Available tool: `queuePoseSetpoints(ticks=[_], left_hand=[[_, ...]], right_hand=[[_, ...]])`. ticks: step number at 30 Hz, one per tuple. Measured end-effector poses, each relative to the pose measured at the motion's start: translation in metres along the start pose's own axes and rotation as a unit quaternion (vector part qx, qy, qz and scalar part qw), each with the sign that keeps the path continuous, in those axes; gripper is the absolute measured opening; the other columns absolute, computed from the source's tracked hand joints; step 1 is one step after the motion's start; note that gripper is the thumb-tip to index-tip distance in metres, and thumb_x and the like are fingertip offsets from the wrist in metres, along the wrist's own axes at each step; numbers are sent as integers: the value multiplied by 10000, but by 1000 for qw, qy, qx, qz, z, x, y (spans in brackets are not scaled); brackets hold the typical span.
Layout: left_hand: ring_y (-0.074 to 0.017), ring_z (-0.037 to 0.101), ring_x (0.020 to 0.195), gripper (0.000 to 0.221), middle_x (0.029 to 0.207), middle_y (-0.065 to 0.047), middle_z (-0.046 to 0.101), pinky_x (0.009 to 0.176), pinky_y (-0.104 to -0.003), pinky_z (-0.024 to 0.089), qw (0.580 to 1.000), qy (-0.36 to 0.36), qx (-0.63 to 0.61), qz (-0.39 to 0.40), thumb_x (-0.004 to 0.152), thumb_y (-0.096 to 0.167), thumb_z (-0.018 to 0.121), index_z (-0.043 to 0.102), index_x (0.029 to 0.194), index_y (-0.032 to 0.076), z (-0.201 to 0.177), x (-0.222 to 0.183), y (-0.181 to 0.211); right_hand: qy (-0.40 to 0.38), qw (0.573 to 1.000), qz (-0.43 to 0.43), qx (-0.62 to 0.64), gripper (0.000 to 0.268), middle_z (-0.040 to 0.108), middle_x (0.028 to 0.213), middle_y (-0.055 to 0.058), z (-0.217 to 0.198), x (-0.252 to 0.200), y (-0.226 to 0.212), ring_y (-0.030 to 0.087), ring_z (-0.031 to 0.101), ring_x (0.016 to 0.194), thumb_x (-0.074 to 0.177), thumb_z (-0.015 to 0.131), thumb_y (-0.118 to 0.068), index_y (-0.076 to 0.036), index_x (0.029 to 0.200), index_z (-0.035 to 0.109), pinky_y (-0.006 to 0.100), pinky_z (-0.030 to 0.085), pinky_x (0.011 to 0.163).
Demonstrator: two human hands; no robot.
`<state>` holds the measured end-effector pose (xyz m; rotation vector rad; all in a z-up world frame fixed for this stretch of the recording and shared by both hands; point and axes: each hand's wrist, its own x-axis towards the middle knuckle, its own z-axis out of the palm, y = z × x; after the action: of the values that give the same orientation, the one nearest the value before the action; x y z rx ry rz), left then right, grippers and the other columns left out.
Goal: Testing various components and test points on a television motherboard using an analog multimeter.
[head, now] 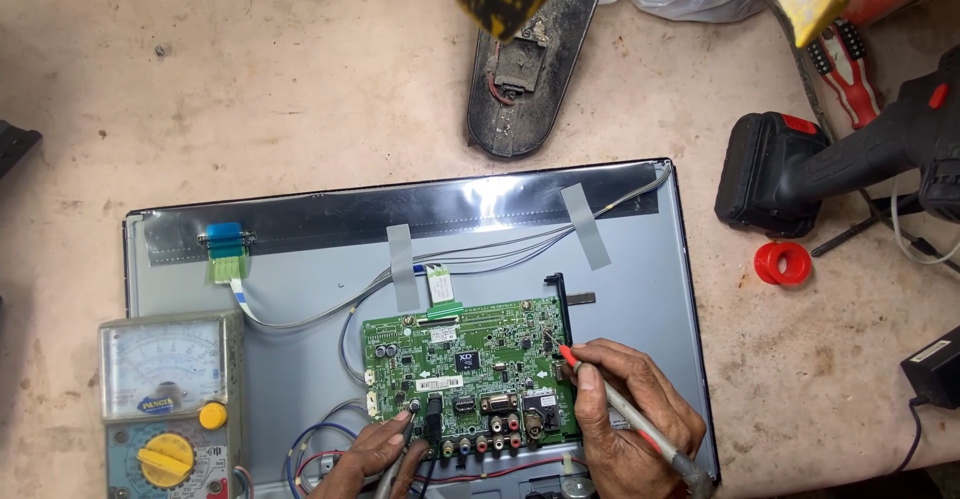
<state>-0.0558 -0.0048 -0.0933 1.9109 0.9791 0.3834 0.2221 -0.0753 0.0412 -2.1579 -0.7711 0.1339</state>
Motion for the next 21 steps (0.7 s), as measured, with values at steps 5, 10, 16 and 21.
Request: queuePoseSetpoints(ticks=[5, 10, 16, 21], left_hand=[[-217, 685, 1309, 449, 1348, -35, 751, 947, -332, 589, 1000, 1, 13, -10, 798, 155, 858, 680, 1198, 253, -13, 10, 36], [-120, 808, 1066, 266, 1102, 40, 842, 772, -248, 664, 987, 140, 63, -50, 751, 232, 880, 761, 988, 256, -8, 24, 83], [-35, 805, 996, 285, 1103, 127, 832, 675, -218, 660, 978, 130, 134, -92, 740, 347, 879, 750, 991, 306, -15, 27, 97], [-32, 811, 970, 270, 1075, 108, 842, 663, -202, 632, 976, 140, 129, -102, 739, 343, 878, 762, 976, 290, -15, 29, 99]], right_hand=[[3, 1000, 18, 0, 206, 795, 972, 51, -2, -1, -6, 153, 799, 786, 952, 610, -204, -85, 972, 778, 250, 644, 693], [16, 999, 42, 0, 246, 791, 1050, 64, -7, -6, -1, 174, 803, 881, 981, 596, -233, -68, 1066, 758, 281, 658, 785], [-4, 999, 7, -35, 190, 807, 1009, 41, -12, -12, -2, 165, 789, 916, 946, 631, -189, -96, 1012, 783, 268, 639, 763], [26, 999, -21, -38, 205, 799, 984, 44, -10, -14, 2, 169, 783, 883, 959, 622, -226, -99, 986, 781, 267, 631, 764]])
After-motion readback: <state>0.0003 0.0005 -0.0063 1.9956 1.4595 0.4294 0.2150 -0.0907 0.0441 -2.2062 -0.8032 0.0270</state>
